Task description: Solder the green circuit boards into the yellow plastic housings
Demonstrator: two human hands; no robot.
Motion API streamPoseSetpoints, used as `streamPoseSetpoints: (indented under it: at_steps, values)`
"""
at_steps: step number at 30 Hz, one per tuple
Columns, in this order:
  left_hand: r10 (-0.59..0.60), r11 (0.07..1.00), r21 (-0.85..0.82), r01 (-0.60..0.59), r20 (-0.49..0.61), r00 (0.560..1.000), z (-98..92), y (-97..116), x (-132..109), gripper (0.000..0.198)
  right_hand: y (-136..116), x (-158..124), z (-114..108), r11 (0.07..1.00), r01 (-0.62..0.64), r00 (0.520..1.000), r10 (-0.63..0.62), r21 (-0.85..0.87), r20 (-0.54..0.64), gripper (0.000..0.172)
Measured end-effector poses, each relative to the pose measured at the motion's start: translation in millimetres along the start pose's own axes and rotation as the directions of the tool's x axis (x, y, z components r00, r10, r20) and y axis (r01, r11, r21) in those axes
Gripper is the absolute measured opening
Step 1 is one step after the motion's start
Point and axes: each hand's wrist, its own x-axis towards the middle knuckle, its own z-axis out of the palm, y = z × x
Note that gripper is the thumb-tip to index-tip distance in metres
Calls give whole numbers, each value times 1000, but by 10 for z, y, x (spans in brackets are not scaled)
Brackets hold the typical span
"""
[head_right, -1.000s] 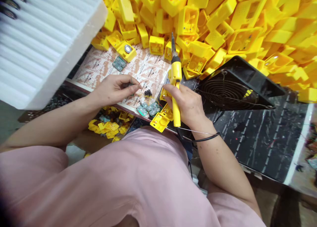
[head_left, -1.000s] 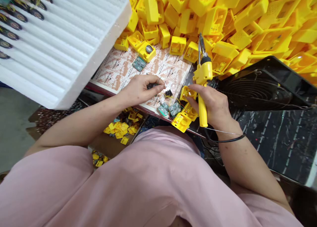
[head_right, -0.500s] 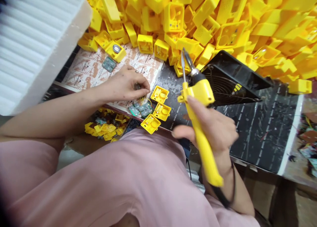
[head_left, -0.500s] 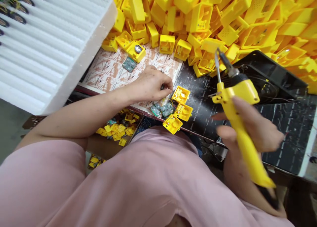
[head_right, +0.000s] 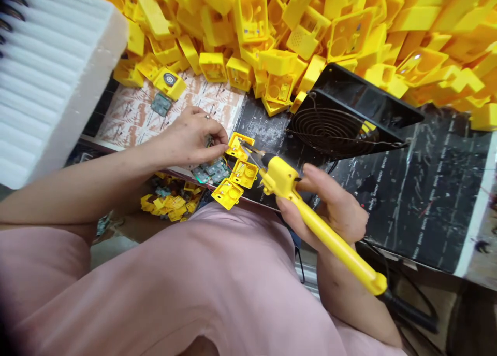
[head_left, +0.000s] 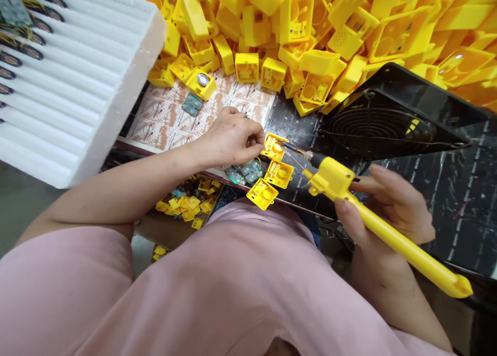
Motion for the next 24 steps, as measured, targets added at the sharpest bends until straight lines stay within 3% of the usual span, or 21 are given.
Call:
streamPoseSetpoints:
  at_steps: [3,7,17,24]
  values:
    - [44,998,55,-41,-49,998,25,21,0,23,-6,85,-11,992,123,983,-127,34,135,56]
    - [53,992,121,-46,-53,997,46,40,28,23,-16,226,35,966,251,946,-257,57,197,35]
    - [31,984,173,-36,28,999,-45,111,109,25,-120,378,55,948,316,905,-311,30,289,25]
    - [54,987,148,-57,22,998,-37,94,168,19,-136,440,17,939,339,858,-337,66,387,23]
